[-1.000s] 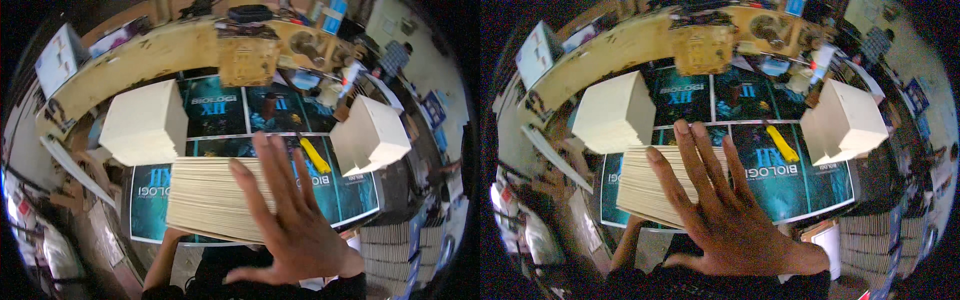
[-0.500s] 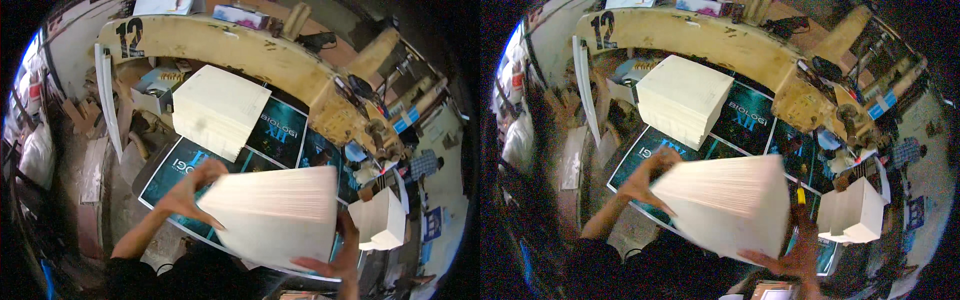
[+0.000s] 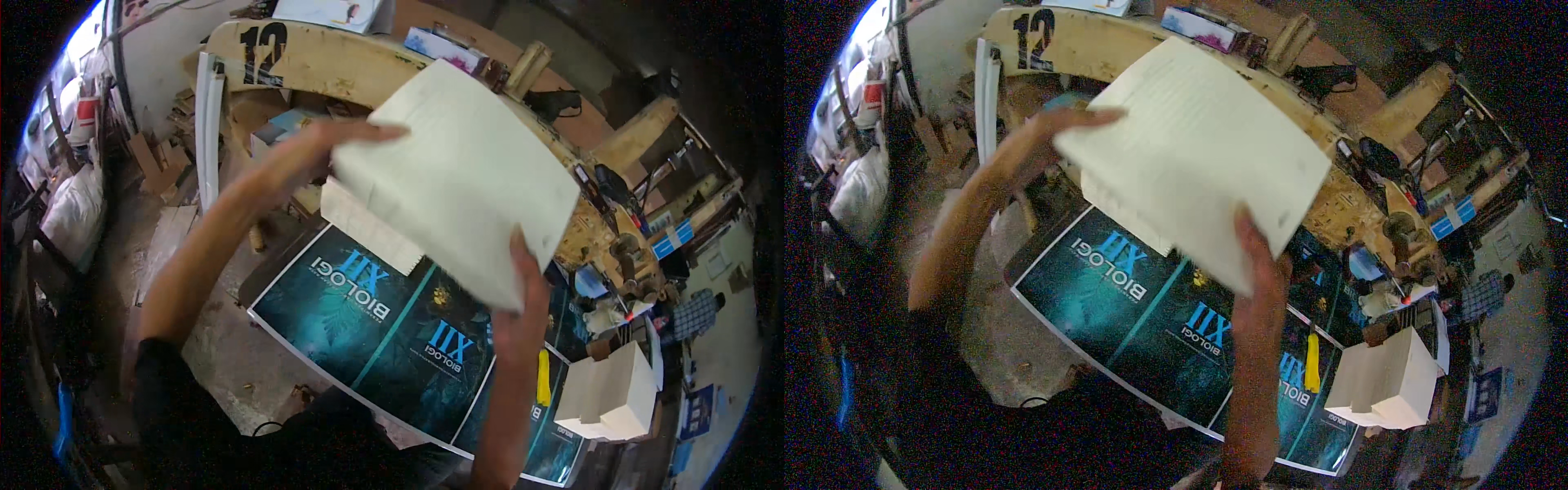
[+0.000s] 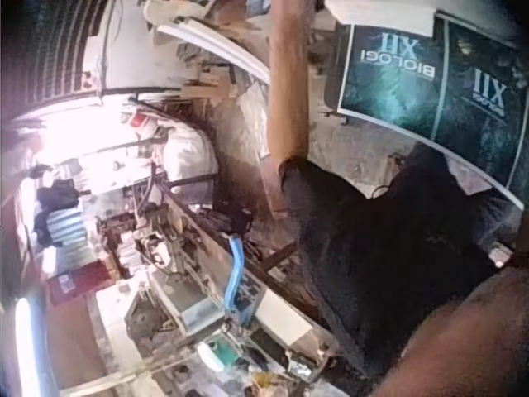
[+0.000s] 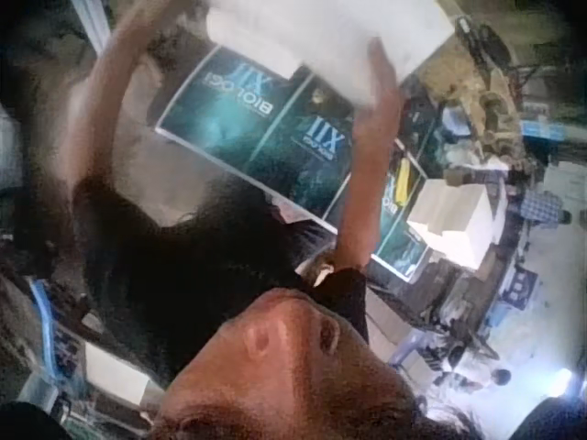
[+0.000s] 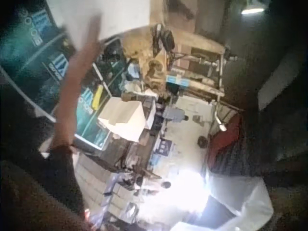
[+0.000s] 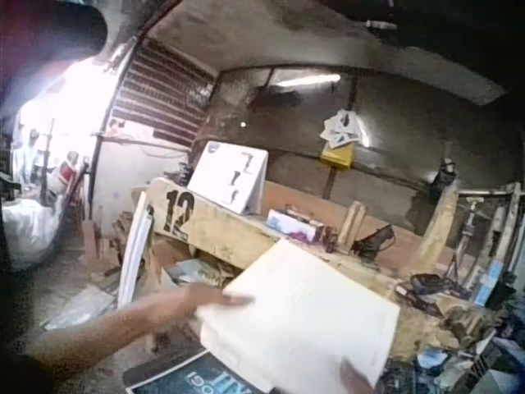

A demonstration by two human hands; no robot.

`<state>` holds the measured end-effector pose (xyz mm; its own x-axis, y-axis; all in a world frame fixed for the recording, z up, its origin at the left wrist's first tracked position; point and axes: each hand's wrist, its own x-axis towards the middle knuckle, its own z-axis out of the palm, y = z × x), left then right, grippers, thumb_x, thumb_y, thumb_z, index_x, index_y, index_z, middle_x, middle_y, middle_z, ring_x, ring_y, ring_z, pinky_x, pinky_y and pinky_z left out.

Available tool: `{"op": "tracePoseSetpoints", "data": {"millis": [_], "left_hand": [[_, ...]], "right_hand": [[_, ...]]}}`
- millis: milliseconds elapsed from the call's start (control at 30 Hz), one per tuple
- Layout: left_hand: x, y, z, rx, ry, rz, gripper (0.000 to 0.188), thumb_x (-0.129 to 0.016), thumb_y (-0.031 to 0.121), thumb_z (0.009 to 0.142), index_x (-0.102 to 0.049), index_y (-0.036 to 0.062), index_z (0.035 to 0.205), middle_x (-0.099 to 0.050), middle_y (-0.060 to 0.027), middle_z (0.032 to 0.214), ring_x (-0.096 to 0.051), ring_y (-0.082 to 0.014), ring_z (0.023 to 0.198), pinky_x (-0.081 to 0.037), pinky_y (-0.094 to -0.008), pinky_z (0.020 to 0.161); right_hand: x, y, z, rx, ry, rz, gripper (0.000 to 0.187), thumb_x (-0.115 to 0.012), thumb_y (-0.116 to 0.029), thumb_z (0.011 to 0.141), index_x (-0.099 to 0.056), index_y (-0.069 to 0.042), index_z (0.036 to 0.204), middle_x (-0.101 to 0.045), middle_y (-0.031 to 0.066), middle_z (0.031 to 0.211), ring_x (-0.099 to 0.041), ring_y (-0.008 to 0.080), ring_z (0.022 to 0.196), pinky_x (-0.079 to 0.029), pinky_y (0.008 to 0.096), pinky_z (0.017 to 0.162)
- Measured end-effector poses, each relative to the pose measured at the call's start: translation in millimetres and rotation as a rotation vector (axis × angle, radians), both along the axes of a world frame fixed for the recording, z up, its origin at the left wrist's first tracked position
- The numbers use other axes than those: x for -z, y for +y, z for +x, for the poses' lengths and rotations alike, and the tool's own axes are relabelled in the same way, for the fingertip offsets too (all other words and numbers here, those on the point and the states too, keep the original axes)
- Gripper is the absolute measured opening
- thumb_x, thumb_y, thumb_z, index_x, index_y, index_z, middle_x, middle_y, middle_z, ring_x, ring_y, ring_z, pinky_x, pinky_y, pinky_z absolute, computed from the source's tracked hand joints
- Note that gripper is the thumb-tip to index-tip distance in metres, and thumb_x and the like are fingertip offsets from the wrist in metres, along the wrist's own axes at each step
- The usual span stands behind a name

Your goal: The person cuts along the spine of paper signatures using a utility knife and separates the folded booklets by hand.

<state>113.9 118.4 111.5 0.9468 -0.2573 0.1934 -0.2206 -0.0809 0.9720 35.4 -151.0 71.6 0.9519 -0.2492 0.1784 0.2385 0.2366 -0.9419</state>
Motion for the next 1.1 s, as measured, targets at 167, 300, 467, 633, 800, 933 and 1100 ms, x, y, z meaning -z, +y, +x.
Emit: {"op": "tracePoseSetpoints", "data": {"millis": [167,300,467,633,800,933,1100], "left_hand": [[-17,46,104,0.036,0.134,-0.054,0.056,-0.060,0.046,0.097,-0.061,0.0090,0.140,-0.068,-0.0122,0.128,-0.066,-0.0241,0.117,-0.052,-0.0452,0.103],[28,49,149,0.074,0.315,-0.121,0.068,-0.068,0.051,0.092,-0.054,0.0117,0.146,-0.065,-0.0118,0.134,-0.064,-0.0256,0.119,-0.051,-0.0501,0.104],[31,50,169,0.107,0.314,0.103,0.068,-0.072,0.041,0.090,-0.052,0.0106,0.148,-0.067,-0.0116,0.127,-0.066,-0.0248,0.111,-0.054,-0.0468,0.100],[52,124,209,0.085,0.130,0.207,0.065,-0.071,0.024,0.089,-0.052,0.0047,0.147,-0.068,-0.0188,0.123,-0.068,-0.0276,0.105,-0.053,-0.0444,0.101],[70,100,213,0.076,-0.584,0.927,0.068,-0.073,0.010,0.085,-0.050,0.0028,0.149,-0.072,-0.0177,0.115,-0.069,-0.0278,0.102,-0.055,-0.0418,0.094],[77,137,226,-0.019,-0.470,0.679,0.058,-0.061,0.016,0.096,-0.045,0.0021,0.150,-0.064,-0.0170,0.129,-0.065,-0.0283,0.110,-0.054,-0.0417,0.096],[44,87,177,-0.574,-0.958,0.564,0.047,-0.065,0.016,0.095,-0.052,0.0012,0.138,-0.064,-0.0155,0.124,-0.065,-0.0265,0.107,-0.053,-0.0399,0.096]], "right_hand": [[-33,21,75,-0.194,0.067,-0.041,0.091,-0.069,-0.063,0.089,-0.041,-0.004,0.154,-0.056,0.0170,0.139,-0.061,0.0355,0.119,-0.051,0.0543,0.100],[-5,8,113,-0.246,0.298,-0.150,0.096,-0.070,-0.076,0.077,-0.055,-0.007,0.142,-0.065,0.0178,0.124,-0.065,0.0314,0.110,-0.053,0.0481,0.095],[11,-10,118,-0.247,0.316,-0.175,0.114,-0.066,-0.084,0.073,-0.035,-0.015,0.159,-0.048,0.0260,0.143,-0.053,0.0396,0.126,-0.044,0.0552,0.106],[14,8,152,-0.389,0.317,-0.188,0.093,-0.063,-0.077,0.086,-0.052,-0.003,0.140,-0.067,0.0105,0.075,-0.069,0.0252,0.064,-0.059,0.0392,0.056],[19,-8,116,0.141,0.020,-0.478,0.067,-0.065,-0.058,0.091,-0.069,0.008,0.098,-0.068,0.0276,0.092,-0.070,0.0425,0.084,-0.058,0.0497,0.074],[8,-57,-1,0.563,-0.459,-0.792,0.032,-0.078,-0.028,0.086,-0.067,-0.001,0.101,-0.069,0.0230,0.103,-0.067,0.0394,0.100,-0.054,0.0469,0.086],[-1,-218,-117,1.339,-0.244,-0.824,0.026,-0.076,-0.013,0.088,-0.067,-0.005,0.111,-0.071,0.0127,0.106,-0.069,0.0239,0.098,-0.053,0.0390,0.088]]}}
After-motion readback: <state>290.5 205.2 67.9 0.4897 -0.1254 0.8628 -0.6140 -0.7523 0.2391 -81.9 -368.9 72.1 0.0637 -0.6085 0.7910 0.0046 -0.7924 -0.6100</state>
